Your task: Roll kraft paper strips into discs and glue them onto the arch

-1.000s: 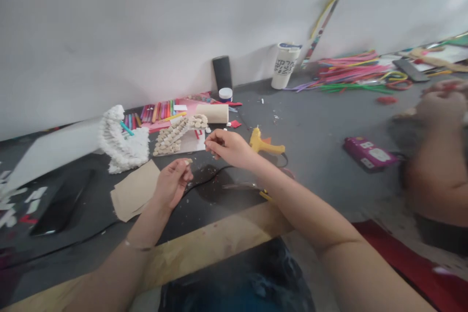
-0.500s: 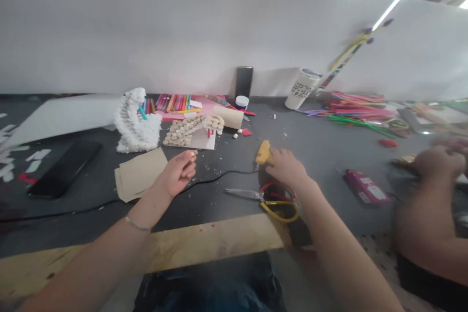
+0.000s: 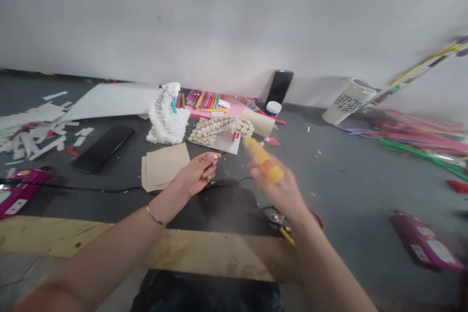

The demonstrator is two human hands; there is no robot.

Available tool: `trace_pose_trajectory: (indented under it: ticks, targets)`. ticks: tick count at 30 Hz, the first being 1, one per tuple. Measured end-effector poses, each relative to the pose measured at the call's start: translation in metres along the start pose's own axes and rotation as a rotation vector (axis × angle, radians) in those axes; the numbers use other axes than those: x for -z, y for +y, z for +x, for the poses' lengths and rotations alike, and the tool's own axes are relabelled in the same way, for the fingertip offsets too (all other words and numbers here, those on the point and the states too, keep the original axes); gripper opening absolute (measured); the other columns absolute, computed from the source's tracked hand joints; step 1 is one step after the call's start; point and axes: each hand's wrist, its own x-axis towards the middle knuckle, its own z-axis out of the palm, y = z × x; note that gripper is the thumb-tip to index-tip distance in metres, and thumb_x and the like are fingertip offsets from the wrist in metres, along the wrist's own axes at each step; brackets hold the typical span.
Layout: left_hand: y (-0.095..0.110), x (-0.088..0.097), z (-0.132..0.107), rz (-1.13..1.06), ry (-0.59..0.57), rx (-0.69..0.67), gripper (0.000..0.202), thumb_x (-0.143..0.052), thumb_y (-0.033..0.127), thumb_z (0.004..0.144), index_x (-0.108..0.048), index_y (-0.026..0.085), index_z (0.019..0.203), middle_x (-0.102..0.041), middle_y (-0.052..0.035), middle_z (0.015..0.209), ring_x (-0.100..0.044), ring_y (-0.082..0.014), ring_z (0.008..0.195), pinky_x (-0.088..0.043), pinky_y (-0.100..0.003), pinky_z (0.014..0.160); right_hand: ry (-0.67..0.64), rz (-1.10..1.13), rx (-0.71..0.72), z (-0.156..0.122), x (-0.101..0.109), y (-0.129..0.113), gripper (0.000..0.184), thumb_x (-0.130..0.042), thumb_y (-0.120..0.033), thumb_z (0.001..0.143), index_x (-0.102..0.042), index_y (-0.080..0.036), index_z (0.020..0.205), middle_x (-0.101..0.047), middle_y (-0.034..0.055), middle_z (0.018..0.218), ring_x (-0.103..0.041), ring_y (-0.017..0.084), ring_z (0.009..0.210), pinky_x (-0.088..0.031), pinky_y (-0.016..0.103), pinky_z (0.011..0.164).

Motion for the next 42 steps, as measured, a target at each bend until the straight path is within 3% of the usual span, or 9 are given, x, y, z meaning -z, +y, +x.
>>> trace_pose_trajectory:
  ticks: [2,4,7,11,25,34,42]
  targets:
    - [0.001,0.000,0.000,-0.003,0.026,-0.010,0.042,-0.086,0.039,0.061,-0.054,0.013,0.066,-0.046,0.0070,0.058,-0.027,0.0010,0.038,-0.024,-0.016,0.039,-0.070,-0.073,0.116,-0.004,-0.019,-0.005,0.026,-0.058,-0.045,0.087,-0.062,-0.019,0.092,-0.066,0.0049,0.085,-0.060,0.015,0.069,-0.047,0.028,0.061]
    - [0.001,0.000,0.001,-0.005,0.039,-0.012,0.044,-0.087,0.039,0.059,-0.052,0.014,0.065,-0.047,0.0070,0.058,-0.028,0.0008,0.039,-0.024,-0.016,0.039,-0.094,-0.198,0.252,-0.006,-0.029,-0.007,0.023,-0.058,-0.041,0.088,-0.059,-0.019,0.084,-0.062,0.0039,0.077,-0.058,0.015,0.067,-0.044,0.028,0.061]
    - [0.001,0.000,0.001,-0.006,0.036,-0.008,0.046,-0.087,0.042,0.058,-0.051,0.014,0.064,-0.046,0.0076,0.057,-0.027,0.0004,0.039,-0.025,-0.016,0.039,-0.097,-0.361,0.417,-0.007,-0.033,-0.006,0.023,-0.057,-0.036,0.089,-0.050,-0.020,0.074,-0.053,0.0007,0.066,-0.050,0.014,0.058,-0.036,0.026,0.055]
    - [-0.002,0.003,0.001,-0.012,0.018,-0.011,0.046,-0.086,0.045,0.059,-0.054,0.015,0.069,-0.041,0.0085,0.055,-0.028,-0.0005,0.041,-0.025,-0.015,0.041,-0.097,-0.471,0.508,-0.008,-0.034,-0.005,0.028,-0.057,-0.036,0.090,-0.043,-0.021,0.071,-0.048,-0.0012,0.062,-0.045,0.014,0.055,-0.031,0.027,0.055]
    - [0.000,0.003,0.001,-0.037,0.011,0.001,0.043,-0.086,0.043,0.060,-0.054,0.015,0.069,-0.040,0.0089,0.051,-0.026,-0.0006,0.040,-0.024,-0.014,0.041,-0.083,-0.614,0.566,-0.006,-0.038,-0.002,0.031,-0.057,-0.039,0.091,-0.044,-0.021,0.069,-0.048,-0.0013,0.059,-0.043,0.015,0.056,-0.027,0.029,0.059]
    - [0.002,0.001,-0.002,-0.072,0.018,0.012,0.044,-0.087,0.040,0.061,-0.051,0.014,0.067,-0.044,0.0082,0.055,-0.025,0.0012,0.039,-0.024,-0.014,0.040,-0.126,-0.594,0.525,-0.007,-0.034,-0.007,0.033,-0.058,-0.039,0.091,-0.043,-0.022,0.067,-0.050,-0.0010,0.059,-0.045,0.014,0.056,-0.031,0.030,0.061]
    - [0.002,0.003,-0.001,-0.048,0.017,0.001,0.041,-0.083,0.041,0.066,-0.052,0.013,0.067,-0.048,0.0069,0.060,-0.027,0.0013,0.039,-0.026,-0.015,0.041,-0.068,-0.612,0.510,-0.007,-0.033,0.003,0.030,-0.057,-0.040,0.091,-0.044,-0.022,0.071,-0.050,-0.0014,0.061,-0.048,0.015,0.058,-0.033,0.030,0.064]
